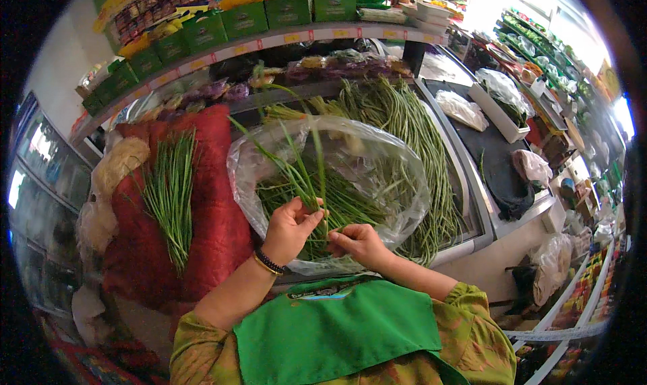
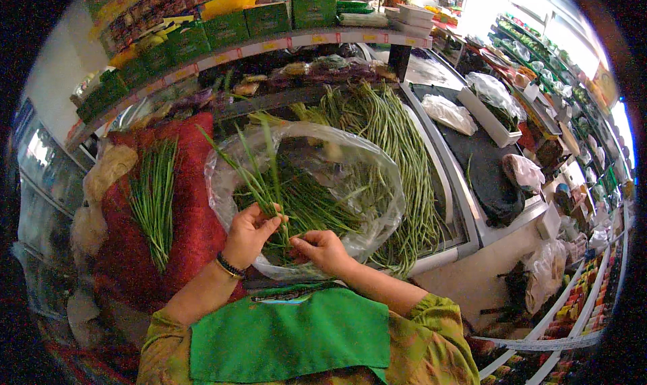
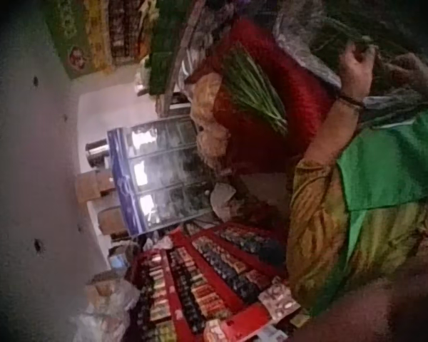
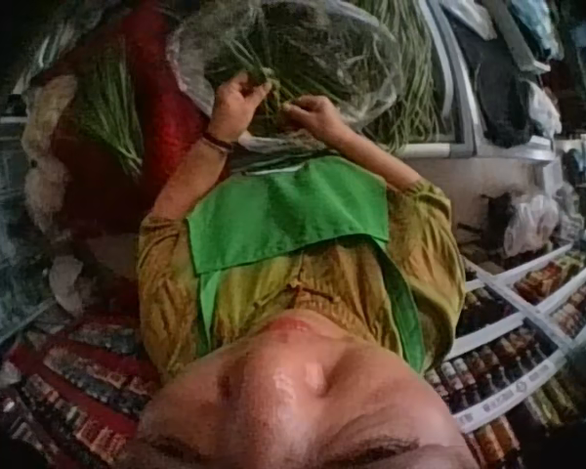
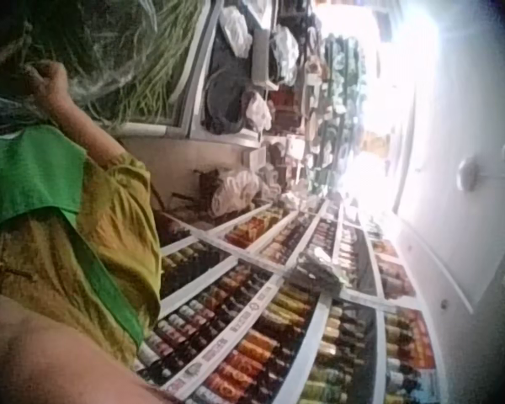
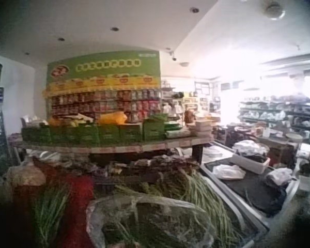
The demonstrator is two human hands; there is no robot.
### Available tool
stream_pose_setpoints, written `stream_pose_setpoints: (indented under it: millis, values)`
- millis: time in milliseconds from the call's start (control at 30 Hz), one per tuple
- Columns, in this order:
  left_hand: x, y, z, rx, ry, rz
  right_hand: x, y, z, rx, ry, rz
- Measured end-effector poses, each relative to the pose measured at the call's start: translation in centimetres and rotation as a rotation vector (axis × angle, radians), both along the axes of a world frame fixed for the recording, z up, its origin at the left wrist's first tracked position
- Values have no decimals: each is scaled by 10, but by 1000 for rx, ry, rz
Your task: The person repeatedly picks up long green vegetables from a plastic bag, inspects them, and places them into a red sack. The person handles the vegetables one by one or in small bunches throughout the clip.
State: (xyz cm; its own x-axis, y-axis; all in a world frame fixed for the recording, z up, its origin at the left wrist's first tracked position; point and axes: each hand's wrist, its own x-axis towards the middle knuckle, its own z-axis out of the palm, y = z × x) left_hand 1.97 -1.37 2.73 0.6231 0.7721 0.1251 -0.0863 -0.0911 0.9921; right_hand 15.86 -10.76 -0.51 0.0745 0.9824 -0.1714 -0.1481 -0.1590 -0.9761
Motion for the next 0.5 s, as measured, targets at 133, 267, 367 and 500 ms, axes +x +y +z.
stream_pose_setpoints:
  millis: [133, 267, 367, 500]
  values:
    - [-1, 9, -2, 62, -18, 51, 4, 6, -6, -78, -117, 81]
    - [-4, 15, 1, 56, 25, 65, 17, 13, -24, -69, -676, 286]
    - [-7, 17, 3, 95, 35, 69, 20, 20, -17, -99, -1098, 363]
    - [-9, 19, -6, 122, 27, 69, 28, 34, -1, -129, -1142, 251]
